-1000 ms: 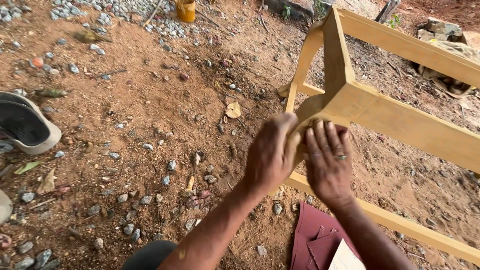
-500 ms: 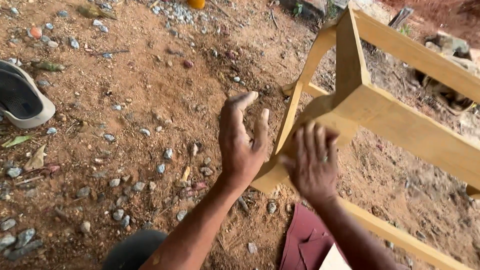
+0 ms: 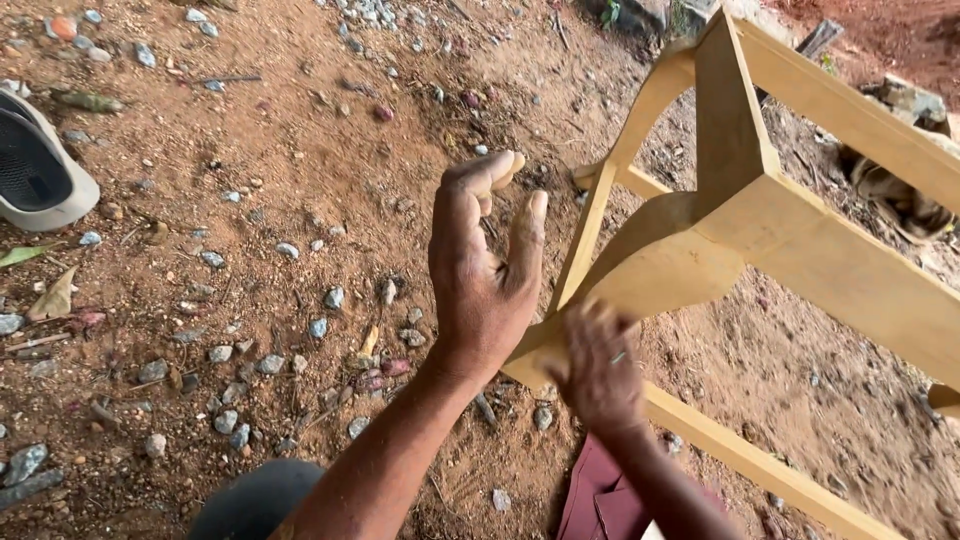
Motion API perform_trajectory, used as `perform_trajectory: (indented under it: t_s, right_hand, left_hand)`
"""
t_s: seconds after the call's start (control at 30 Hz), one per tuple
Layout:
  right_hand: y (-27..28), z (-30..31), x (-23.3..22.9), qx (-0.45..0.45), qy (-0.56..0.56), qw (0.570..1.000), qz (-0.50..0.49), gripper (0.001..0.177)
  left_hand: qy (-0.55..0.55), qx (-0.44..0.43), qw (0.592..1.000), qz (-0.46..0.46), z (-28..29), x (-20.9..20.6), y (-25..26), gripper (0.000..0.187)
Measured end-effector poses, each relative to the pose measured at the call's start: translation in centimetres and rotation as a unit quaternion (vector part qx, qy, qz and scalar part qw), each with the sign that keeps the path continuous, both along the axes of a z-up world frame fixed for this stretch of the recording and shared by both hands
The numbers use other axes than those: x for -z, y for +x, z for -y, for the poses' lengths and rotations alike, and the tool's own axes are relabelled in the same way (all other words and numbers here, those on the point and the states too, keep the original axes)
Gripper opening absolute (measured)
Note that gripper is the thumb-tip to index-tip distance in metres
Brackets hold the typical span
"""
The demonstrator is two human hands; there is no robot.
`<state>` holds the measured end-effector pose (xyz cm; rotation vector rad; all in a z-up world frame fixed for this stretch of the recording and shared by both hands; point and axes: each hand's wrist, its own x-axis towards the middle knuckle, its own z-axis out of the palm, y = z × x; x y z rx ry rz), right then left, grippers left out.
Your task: Sanding the wooden frame of a table or bench by hand with sandpaper.
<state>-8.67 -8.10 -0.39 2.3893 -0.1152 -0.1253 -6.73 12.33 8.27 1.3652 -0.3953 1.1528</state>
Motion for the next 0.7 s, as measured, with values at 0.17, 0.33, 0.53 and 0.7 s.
perform_trajectory:
  t_s: [0.17, 0.33, 0.53, 0.7]
  right_hand:
    - [1.1, 4.3, 4.2, -0.228, 0.055, 0.961, 0.145, 0.099]
    - [1.8, 4.1, 1.6, -0.361, 0.087, 0.858, 0.353, 0.100]
    - [1.4, 4.3, 5.0, -0.343, 0.197, 0.896, 0.200, 0.094]
    - [1.8, 4.2, -0.7, -0.364, 0.037, 0.851, 0.377, 0.104]
  left_hand:
    - [-0.029, 0.023, 0.999, -0.009, -0.4, -0.7, 0.1, 0.033]
    - [-0.012, 0.024, 1.000, 0.001, 0.5, -0.2, 0.0, 0.034]
    - [-0.006, 0.026, 0.999, -0.020, 0.1, -0.3, 0.1, 0.034]
    - [-0.015, 0.037, 0.999, 0.013, 1.0, 0.5, 0.9, 0.027]
